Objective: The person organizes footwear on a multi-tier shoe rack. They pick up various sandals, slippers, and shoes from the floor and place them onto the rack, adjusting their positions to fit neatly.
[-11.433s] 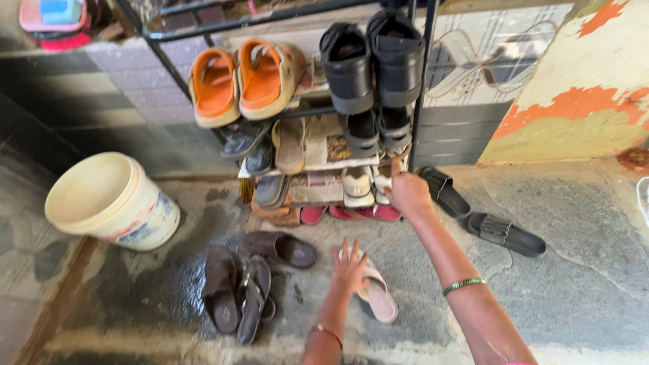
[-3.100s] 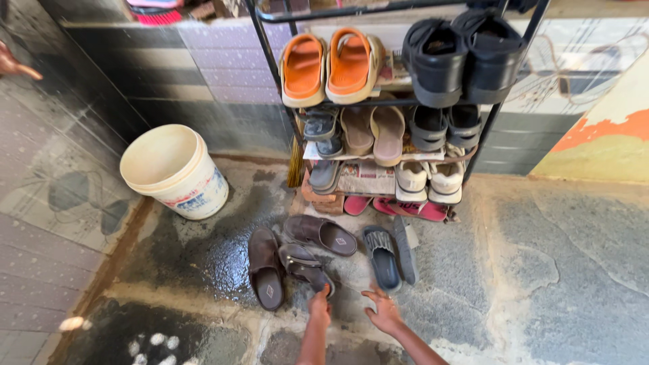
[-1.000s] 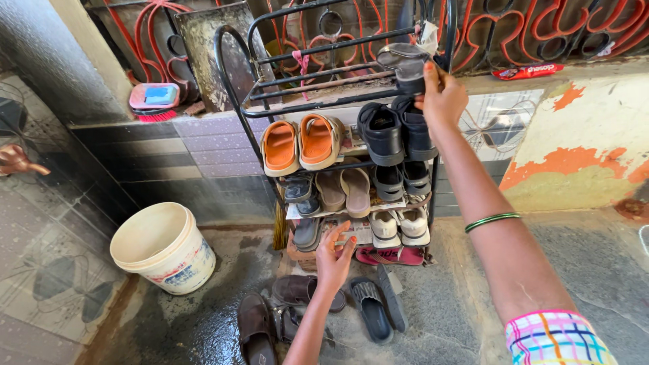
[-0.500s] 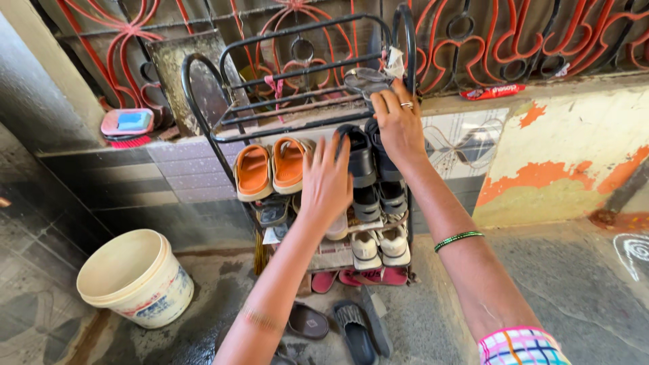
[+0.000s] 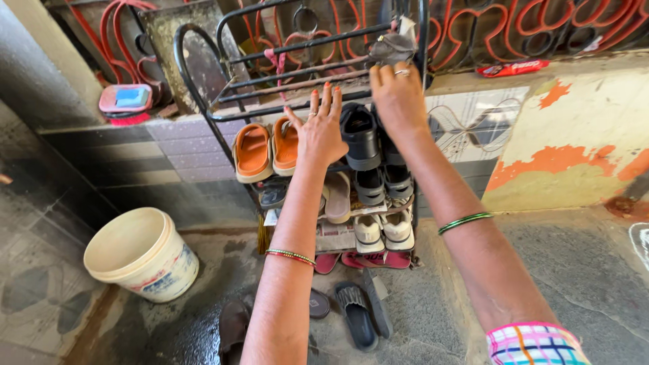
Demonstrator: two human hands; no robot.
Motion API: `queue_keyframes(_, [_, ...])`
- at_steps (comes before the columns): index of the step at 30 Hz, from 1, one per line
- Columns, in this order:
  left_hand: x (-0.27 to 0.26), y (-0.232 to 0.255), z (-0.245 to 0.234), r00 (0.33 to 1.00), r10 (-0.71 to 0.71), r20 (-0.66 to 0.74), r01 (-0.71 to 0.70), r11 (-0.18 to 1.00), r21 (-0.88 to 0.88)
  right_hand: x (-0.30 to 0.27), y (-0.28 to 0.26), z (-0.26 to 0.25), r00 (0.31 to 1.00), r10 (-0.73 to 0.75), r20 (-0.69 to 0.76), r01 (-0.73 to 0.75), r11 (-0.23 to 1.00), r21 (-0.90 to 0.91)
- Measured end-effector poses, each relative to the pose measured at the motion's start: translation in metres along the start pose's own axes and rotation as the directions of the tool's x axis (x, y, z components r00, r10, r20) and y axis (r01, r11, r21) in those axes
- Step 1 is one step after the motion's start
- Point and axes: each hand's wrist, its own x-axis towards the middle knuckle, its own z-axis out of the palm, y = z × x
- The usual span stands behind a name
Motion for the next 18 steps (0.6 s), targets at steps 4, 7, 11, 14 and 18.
queue_keyframes(4, [0.0, 0.0, 0.001, 1.0, -0.002, -0.015, 0.002, 1.0, 0.002, -0.006, 0.007, 0.002, 0.999, 0.031, 0.019, -0.034, 0.99, 0.139])
queue_keyframes(7, [0.002, 0.002, 0.003, 1.0, 0.006, -0.019, -0.005, 0.998, 0.066, -0.002, 0.011, 0.004, 0.998, 0.053, 0.023, -0.057, 0.976, 0.208])
queue_keyframes(11, [0.003, 0.0, 0.015, 0.997, 0.031, -0.074, -0.011, 0.969, 0.246, -0.009, 0.01, 0.003, 0.995, 0.05, -0.086, -0.026, 0.967, 0.254])
queue_keyframes(14, [0.012, -0.001, 0.02, 0.998, 0.011, -0.065, 0.005, 0.971, 0.24, -0.012, 0.017, 0.007, 0.995, 0.098, -0.035, -0.071, 0.886, 0.458])
queue_keyframes(18, [0.015, -0.006, 0.024, 0.999, 0.007, -0.051, 0.004, 0.975, 0.222, -0.014, 0.014, 0.026, 0.877, 0.313, 0.364, -0.48, 0.598, 0.642])
